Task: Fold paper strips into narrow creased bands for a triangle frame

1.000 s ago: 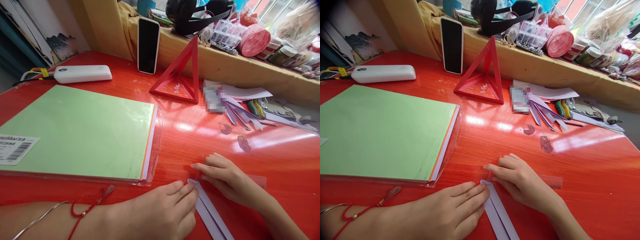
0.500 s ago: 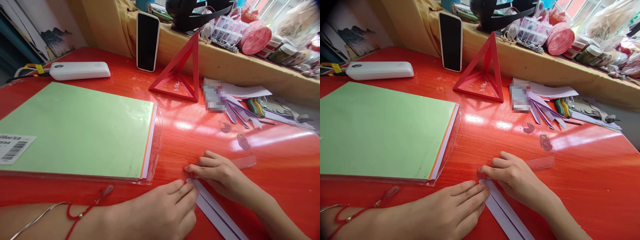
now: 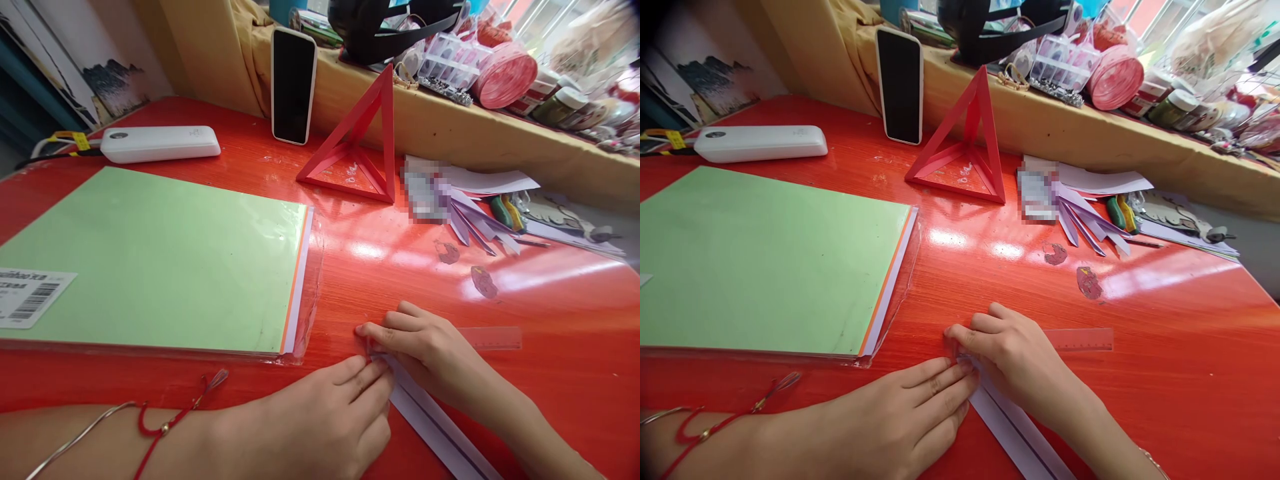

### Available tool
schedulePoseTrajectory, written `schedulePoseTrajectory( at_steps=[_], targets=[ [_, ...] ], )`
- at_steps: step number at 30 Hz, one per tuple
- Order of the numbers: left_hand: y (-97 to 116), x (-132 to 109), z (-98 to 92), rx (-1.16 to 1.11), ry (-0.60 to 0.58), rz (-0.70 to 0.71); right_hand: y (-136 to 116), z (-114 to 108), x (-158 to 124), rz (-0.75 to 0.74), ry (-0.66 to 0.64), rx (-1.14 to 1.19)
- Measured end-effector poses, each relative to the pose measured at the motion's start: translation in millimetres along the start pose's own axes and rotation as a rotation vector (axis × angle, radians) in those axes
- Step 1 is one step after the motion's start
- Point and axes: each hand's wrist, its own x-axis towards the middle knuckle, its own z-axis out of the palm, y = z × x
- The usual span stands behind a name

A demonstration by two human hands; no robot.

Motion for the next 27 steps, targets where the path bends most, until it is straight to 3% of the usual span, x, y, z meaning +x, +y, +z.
schedulePoseTrajectory(
  at_steps=[7, 14, 21, 25, 27],
  targets=[
    [-1, -1, -1.1, -0.004, -0.004, -0.008, -3, 13, -2, 0.007, 0.165, -0.045],
    [0, -2, -0.2, 0.025, -0.004, 0.001, -7, 18, -1, 0.079, 0.203, -0.097],
    [-1, -6, 2.0, 0.01, -0.013, 0.004, 13, 25, 1, 0.122, 0.316, -0.189],
    [-2, -9, 3.8, 0.061, -0.012, 0.006, 26, 18, -6, 0.166, 0.47, -0.217],
    [0, -10, 4.2, 0.075, 0.005, 0.009, 26, 9, -12, 0.122, 0.441, -0.163]
  ],
)
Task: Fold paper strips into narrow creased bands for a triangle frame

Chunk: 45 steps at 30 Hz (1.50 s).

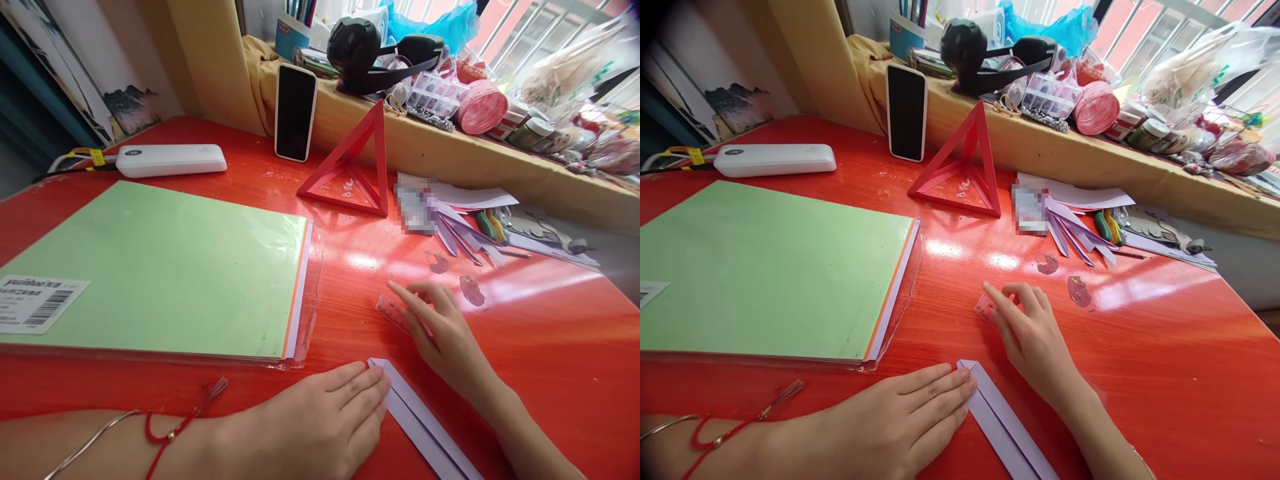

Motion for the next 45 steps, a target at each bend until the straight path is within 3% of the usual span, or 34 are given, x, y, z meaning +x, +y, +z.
schedulePoseTrajectory(
  at_steps=[4, 7, 16, 22, 33, 45],
  targets=[
    [3, 1, -0.9, -0.028, 0.044, -0.04, -5, -19, -4, -0.138, -0.298, 0.187],
    [3, 2, -2.2, -0.068, 0.05, -0.058, -8, -20, -4, -0.17, -0.387, 0.234],
    [-4, 3, -2.3, -0.2, -0.017, -0.027, -19, -6, 2, -0.125, -0.246, 0.318],
    [-18, 5, -1.3, -0.363, -0.046, 0.0, -22, -3, 5, -0.06, -0.239, 0.317],
    [-12, 3, -2.5, -0.152, -0.011, -0.039, -20, -6, 3, -0.063, -0.215, 0.316],
    [-13, 4, -7.5, -0.194, -0.073, -0.075, -18, -10, -1, -0.229, -0.247, 0.142]
  ],
)
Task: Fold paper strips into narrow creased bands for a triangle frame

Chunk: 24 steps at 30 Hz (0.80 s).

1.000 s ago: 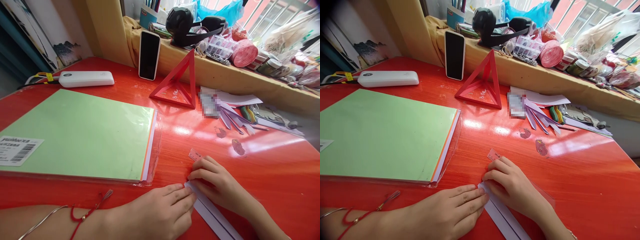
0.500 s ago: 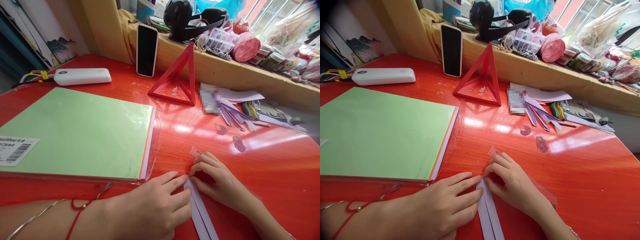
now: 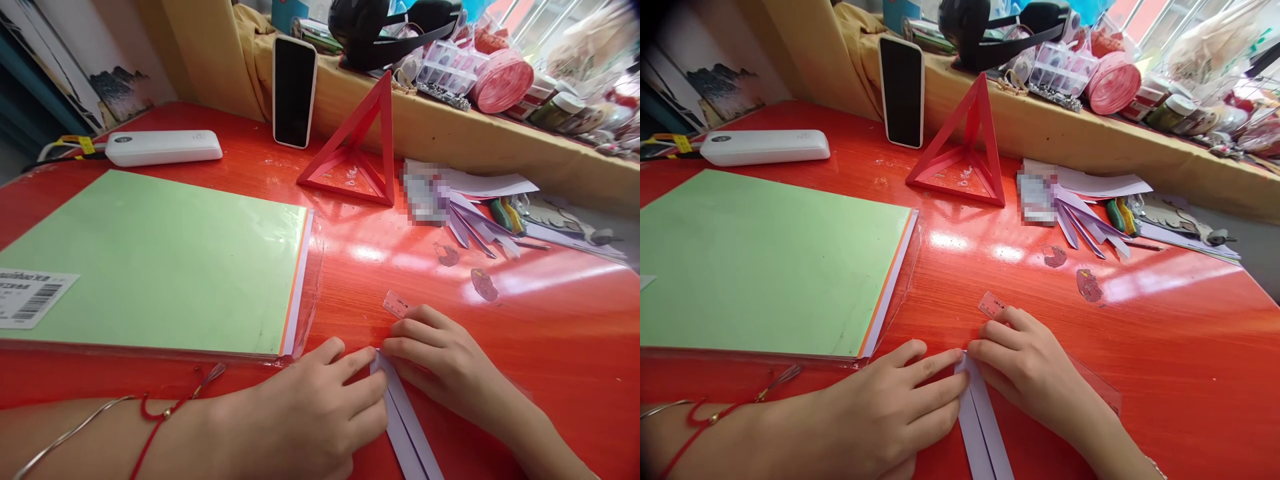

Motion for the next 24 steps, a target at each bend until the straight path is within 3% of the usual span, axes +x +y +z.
schedulePoseTrajectory(
  at_steps=[6, 11, 15, 24],
  targets=[
    [-0.4, 0.3, -0.1, -0.019, -0.009, -0.021, -3.7, -4.2, 2.8, -0.039, -0.06, -0.098],
    [2.3, 0.8, 3.0, 0.027, 0.05, 0.0, -5.5, -5.9, 2.4, -0.059, -0.078, -0.134],
    [3.8, 2.0, 6.1, 0.075, 0.099, -0.006, -3.5, -5.4, 2.0, -0.061, -0.054, -0.133],
    [1.3, 4.8, 2.8, 0.178, 0.071, 0.066, 1.4, -2.9, -4.8, -0.018, 0.057, -0.071]
  ],
)
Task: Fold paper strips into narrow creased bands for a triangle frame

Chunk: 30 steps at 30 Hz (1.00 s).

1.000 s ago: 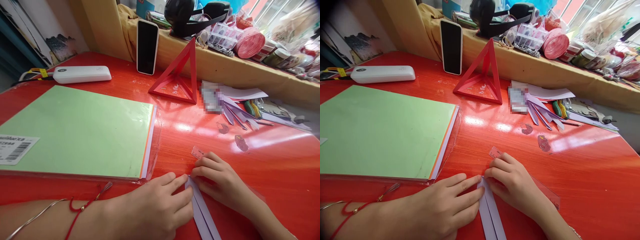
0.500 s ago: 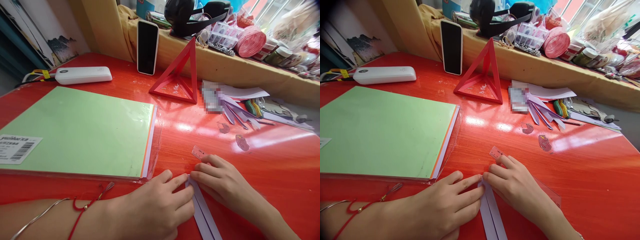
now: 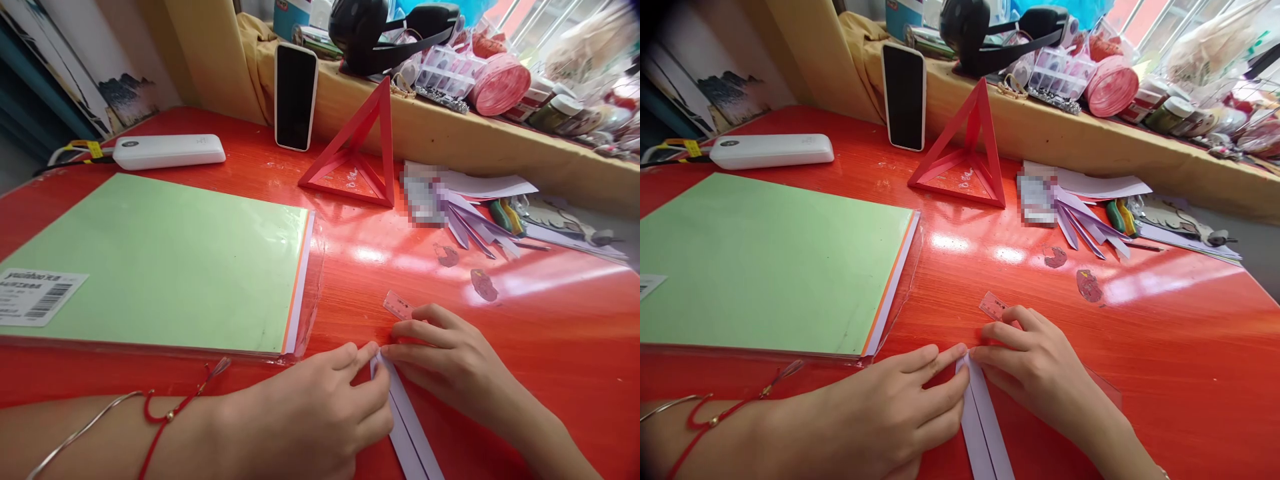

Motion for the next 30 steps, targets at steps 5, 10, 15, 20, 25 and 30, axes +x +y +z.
schedulePoseTrajectory(
  at_steps=[5, 10, 15, 20, 25, 30],
  targets=[
    [-6, -2, 3.3, -0.044, -0.015, 0.019, 0, -2, -2, 0.056, 0.005, 0.096],
    [-6, -3, 5.0, -0.096, -0.037, -0.019, 10, -6, -6, 0.205, 0.006, 0.061],
    [-5, -3, 4.3, -0.127, -0.027, -0.046, 18, 1, -15, 0.429, 0.02, -0.047],
    [-4, -2, 5.5, -0.095, -0.006, -0.049, 14, 2, -17, 0.462, -0.021, 0.027],
    [-1, -2, 3.0, -0.048, -0.025, -0.067, 8, -2, -14, 0.51, -0.061, 0.122],
    [2, -1, -1.1, 0.013, -0.01, -0.089, 8, -9, -10, 0.458, -0.07, 0.252]
  ],
)
